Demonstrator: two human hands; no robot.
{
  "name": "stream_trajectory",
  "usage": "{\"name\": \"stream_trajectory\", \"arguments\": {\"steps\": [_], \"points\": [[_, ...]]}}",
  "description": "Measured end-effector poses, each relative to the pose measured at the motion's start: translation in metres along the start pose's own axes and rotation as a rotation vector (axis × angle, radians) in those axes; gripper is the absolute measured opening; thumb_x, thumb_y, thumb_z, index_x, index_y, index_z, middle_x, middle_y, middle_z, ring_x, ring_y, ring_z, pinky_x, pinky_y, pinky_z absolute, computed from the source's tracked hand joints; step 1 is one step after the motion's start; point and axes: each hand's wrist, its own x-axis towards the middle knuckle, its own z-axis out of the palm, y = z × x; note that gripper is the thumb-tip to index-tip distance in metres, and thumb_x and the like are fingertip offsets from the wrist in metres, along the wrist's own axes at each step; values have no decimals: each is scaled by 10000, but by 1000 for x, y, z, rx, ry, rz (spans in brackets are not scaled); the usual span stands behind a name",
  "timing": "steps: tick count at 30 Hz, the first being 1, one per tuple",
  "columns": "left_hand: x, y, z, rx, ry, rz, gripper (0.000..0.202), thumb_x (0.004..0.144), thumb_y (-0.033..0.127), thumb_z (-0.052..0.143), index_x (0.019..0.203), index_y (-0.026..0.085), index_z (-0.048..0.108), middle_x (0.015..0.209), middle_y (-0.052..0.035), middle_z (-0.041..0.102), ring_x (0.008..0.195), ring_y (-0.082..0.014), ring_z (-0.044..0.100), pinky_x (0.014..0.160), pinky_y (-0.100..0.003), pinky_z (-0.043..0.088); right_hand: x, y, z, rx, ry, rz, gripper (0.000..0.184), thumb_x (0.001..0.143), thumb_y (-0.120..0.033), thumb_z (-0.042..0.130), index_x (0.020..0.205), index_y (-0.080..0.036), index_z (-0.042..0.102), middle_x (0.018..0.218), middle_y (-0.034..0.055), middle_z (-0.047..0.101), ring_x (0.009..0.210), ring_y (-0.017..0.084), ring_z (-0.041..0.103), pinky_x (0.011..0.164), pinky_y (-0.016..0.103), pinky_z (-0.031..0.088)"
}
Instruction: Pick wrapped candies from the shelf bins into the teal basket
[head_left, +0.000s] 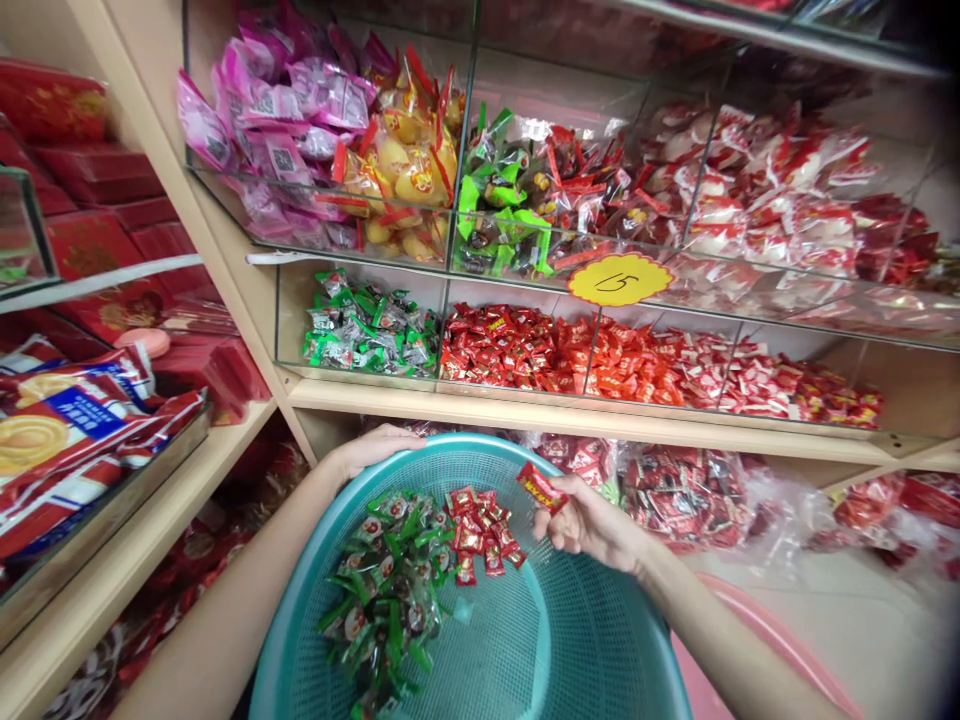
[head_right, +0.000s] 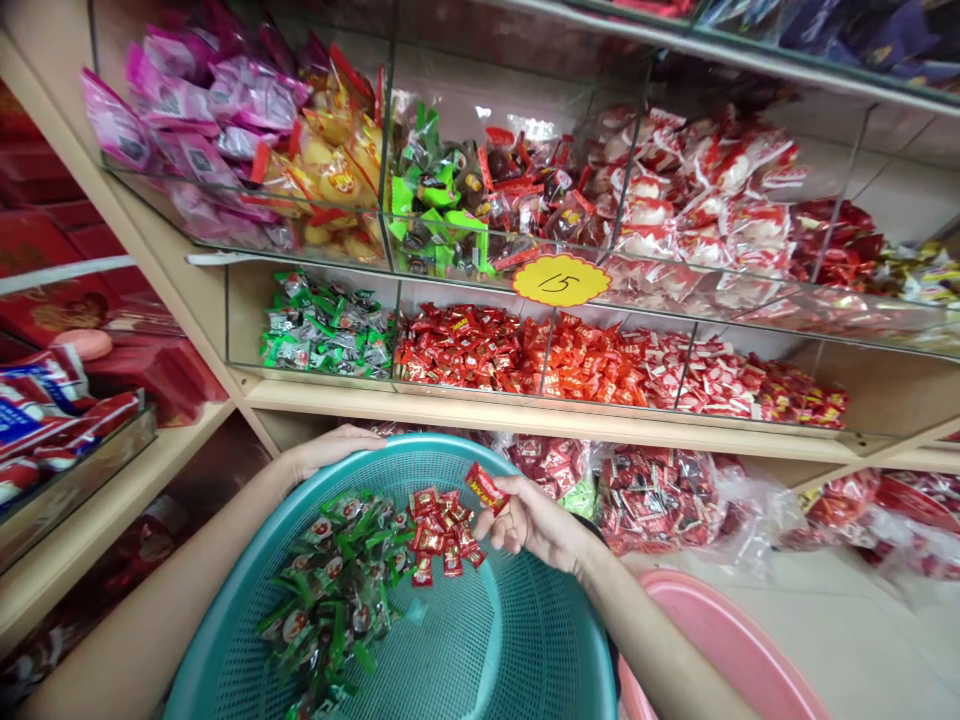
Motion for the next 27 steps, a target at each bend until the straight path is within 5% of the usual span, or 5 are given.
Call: {"name": "stream_trajectory", "arguments": {"steps": [6,12,18,23,27], "points": [[-1,2,1,-14,23,-5,379,621,436,714,837,125,713,749,-36,707,668,-161,604,654,-250,451,4,2,6,377,-24,-186,242,824,-309,524,785,-95,630,733,76,696,610,87,649,563,127,513],[-3,5,2,-30,10,-23,380,627,447,702,843,135,711,753,-32,707,693,-176,609,662,-259,456,12,-15,13,375,-87,-276,252,807,-264,532,1013,-129,588,785,57,693,615,84,643,551,138,511],[1,0,1,-50,5,1,355,624,456,705,789,142,712,700,-13,694,648,-161,597,635,-245,448,16,-44,33,288,-114,-329,251,804,-301,552,1016,-168,577,871,25,642,650,69,609,495,127,478],[3,-2,0,-93,-40,-22,369,644,467,694,829,148,713,710,-22,697,636,-161,600,630,-254,460,34,-109,39,-244,183,-547,227,780,-308,593,964,-180,561,724,-25,566,536,61,530,458,158,422],[2,0,0,-60,-8,2,363,640,463,696,799,138,718,706,-25,697,651,-163,601,628,-241,453,63,-160,33,-1317,549,-775,230,813,-229,494,1032,-184,547,919,57,611,807,183,600,647,268,463]]}}
